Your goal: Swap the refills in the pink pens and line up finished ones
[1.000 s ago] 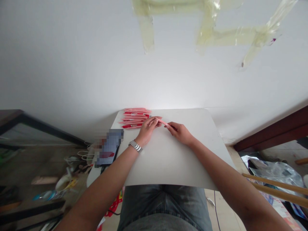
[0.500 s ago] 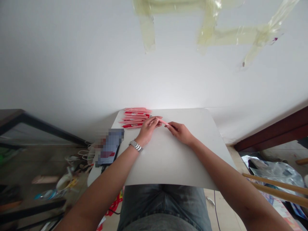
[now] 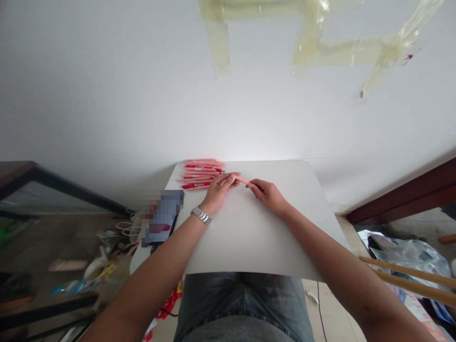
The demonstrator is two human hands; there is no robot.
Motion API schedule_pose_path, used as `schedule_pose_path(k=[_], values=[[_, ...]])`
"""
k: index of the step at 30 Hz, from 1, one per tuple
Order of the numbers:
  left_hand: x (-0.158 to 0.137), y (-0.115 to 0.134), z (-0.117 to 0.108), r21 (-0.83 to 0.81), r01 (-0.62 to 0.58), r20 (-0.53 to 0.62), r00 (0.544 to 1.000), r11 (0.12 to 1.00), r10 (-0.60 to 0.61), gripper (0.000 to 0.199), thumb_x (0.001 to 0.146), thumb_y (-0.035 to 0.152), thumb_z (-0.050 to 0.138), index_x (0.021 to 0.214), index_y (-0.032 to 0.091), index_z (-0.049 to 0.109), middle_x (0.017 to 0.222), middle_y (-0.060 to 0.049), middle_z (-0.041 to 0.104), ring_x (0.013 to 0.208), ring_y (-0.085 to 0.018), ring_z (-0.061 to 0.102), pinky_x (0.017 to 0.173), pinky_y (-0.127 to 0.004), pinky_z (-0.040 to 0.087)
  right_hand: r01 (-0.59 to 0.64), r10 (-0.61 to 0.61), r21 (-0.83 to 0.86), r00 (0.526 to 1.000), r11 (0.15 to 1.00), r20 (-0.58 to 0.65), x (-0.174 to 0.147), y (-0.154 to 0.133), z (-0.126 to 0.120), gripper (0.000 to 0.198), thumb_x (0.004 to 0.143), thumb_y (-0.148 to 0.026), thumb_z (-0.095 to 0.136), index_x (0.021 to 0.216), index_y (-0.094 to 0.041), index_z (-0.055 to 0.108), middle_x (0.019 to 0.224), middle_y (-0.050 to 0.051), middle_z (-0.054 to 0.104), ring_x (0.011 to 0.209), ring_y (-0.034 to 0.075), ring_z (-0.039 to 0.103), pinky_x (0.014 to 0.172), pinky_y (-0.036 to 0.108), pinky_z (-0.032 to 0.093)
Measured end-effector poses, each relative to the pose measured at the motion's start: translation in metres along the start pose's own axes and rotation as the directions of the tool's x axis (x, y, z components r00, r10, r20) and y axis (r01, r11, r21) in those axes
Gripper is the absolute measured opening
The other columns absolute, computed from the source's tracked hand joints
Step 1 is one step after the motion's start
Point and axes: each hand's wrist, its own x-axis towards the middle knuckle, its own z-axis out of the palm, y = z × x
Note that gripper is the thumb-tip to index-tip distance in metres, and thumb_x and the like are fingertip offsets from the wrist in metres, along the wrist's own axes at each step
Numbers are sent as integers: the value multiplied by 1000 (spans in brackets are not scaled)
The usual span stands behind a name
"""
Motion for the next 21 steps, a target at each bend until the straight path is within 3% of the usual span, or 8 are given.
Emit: schedule_pose_path(k=[21], values=[[-2,0,1,7,-21,16,1000,1000,21,36,92,46,72,113,18,78,114,-10,75,100,-19,71,104,-43,57,69,-86,-120,986,990,-141,-2,2,7,41,101,-53,52,107,-18,74,80,5,70,67,17,57,65,29,43]])
